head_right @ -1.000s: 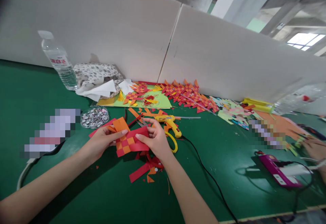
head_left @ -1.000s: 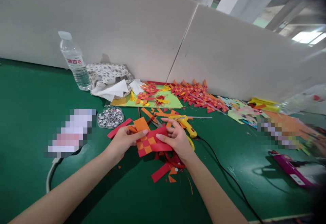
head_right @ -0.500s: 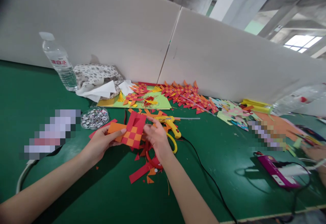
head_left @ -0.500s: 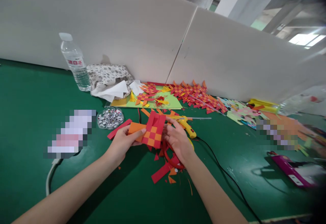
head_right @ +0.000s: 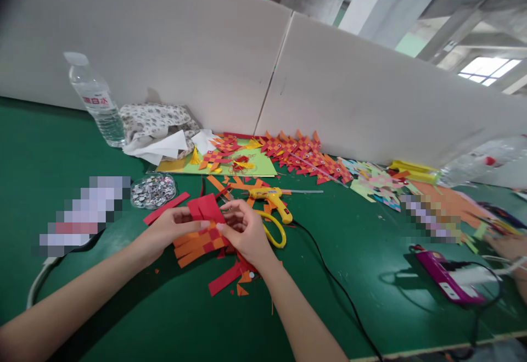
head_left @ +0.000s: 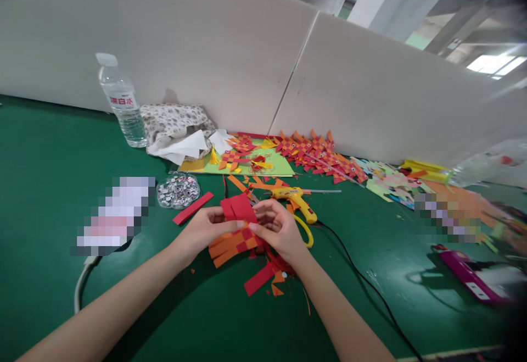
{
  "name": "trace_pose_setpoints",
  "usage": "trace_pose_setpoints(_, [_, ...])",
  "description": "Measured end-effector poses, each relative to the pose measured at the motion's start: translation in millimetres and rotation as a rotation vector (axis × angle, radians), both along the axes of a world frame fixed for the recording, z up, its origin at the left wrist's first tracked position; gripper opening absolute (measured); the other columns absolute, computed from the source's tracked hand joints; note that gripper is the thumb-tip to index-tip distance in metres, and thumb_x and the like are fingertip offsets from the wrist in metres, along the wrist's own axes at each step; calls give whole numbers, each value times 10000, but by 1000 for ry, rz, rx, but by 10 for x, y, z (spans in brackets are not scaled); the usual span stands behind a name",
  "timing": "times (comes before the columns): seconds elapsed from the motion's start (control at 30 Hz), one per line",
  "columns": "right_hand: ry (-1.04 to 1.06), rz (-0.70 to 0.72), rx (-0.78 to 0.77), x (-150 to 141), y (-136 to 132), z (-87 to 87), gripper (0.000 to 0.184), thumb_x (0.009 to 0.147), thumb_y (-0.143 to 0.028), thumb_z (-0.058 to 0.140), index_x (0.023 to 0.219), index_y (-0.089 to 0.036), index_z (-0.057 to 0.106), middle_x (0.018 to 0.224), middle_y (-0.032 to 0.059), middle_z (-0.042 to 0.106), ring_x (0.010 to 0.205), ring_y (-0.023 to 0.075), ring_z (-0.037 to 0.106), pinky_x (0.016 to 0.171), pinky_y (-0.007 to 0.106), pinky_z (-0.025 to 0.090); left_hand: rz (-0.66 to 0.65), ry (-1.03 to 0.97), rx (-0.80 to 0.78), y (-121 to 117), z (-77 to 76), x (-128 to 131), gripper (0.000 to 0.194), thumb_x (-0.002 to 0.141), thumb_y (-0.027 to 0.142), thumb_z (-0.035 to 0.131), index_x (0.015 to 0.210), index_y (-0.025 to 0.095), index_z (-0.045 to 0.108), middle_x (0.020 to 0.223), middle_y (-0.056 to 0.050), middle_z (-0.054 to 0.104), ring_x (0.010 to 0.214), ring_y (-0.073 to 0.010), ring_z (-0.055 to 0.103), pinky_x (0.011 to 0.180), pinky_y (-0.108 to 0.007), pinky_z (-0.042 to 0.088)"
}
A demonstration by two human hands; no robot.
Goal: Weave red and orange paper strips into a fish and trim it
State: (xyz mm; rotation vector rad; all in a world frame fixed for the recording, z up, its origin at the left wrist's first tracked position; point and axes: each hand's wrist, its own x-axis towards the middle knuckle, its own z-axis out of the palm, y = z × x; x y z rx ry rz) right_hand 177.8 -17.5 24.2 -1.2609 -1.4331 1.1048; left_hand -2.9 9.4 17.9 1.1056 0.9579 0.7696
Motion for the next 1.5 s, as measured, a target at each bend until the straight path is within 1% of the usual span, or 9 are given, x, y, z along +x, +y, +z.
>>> trace_pose_setpoints(0.1, [-64, 82, 1, -30, -31, -6, 222, 712, -265, 686, 899, -240, 569, 786, 0, 618, 702, 151, 600, 571, 250, 460, 51, 61, -13, 4, 7, -13, 262, 608, 368, 757, 781, 178, 710, 718, -19, 711, 629, -138, 616, 565, -212, 459])
trace_pose_setpoints(0.33, [-162, 115, 119, -18, -54, -12, 141, 773, -255, 627, 902, -226, 579, 784, 9, 614, 719, 161, 591, 608, 267, 459, 48, 40, -3, 7, -21, -22, 280, 624, 433, 740, 735, 181, 694, 621, 26, 631, 561, -81, 541, 544, -170, 417])
trace_pose_setpoints(0.5, [-252, 107, 206, -9, -69, 39, 122, 782, -251, 620, 894, -222, 581, 780, 13, 622, 697, 160, 588, 601, 266, 450, 48, 10, 19, 10, -25, -29, 297, 629, 452, 736, 733, 177, 691, 606, 34, 599, 533, -64, 490, 514, -158, 383])
trace_pose_setpoints(0.77, [-319, 97, 267, -5, -67, 36, 111, 776, -242, 620, 871, -206, 576, 756, 8, 618, 619, 127, 559, 535, 229, 423, 57, -52, -23, 7, -29, -18, 307, 603, 445, 757, 729, 173, 692, 589, 40, 599, 526, -59, 490, 514, -160, 377])
trace_pose_setpoints(1.0, [-337, 54, 324, -2, -73, 53, 78, 767, -226, 630, 835, -205, 596, 752, 4, 631, 606, 115, 565, 546, 225, 436, 67, -68, -51, -3, -2, -8, 292, 613, 425, 756, 736, 170, 688, 603, 29, 624, 527, -68, 512, 503, -166, 387])
trace_pose_setpoints(1.1, [-326, 42, 304, -9, -75, 56, 83, 770, -251, 639, 824, -202, 601, 749, 6, 638, 617, 120, 584, 550, 225, 444, 69, -59, -59, -18, 12, -6, 279, 614, 416, 757, 725, 172, 682, 597, 33, 620, 523, -69, 513, 497, -165, 392])
trace_pose_setpoints(1.3, [-192, -26, 135, -51, -37, -13, 329, 752, -330, 676, 1040, -225, 558, 763, 8, 676, 606, 126, 597, 538, 222, 458, 76, -7, -25, -23, -28, -5, 301, 634, 428, 741, 786, 177, 675, 650, 27, 620, 571, -72, 538, 524, -154, 414])
trace_pose_setpoints(1.43, [-184, -18, 96, -56, -18, -37, 327, 747, -327, 678, 1040, -221, 581, 702, -4, 664, 525, 107, 549, 483, 211, 422, 88, 4, 29, -5, -32, -5, 268, 650, 405, 734, 768, 176, 665, 664, 30, 603, 583, -74, 540, 523, -152, 432])
trace_pose_setpoints(1.5, [-207, -12, 90, -57, -21, -37, 293, 742, -338, 681, 1002, -215, 622, 709, 4, 668, 555, 120, 569, 501, 220, 432, 86, 5, 53, -4, -12, -3, 243, 659, 388, 729, 744, 170, 663, 657, 30, 600, 581, -74, 540, 516, -149, 433])
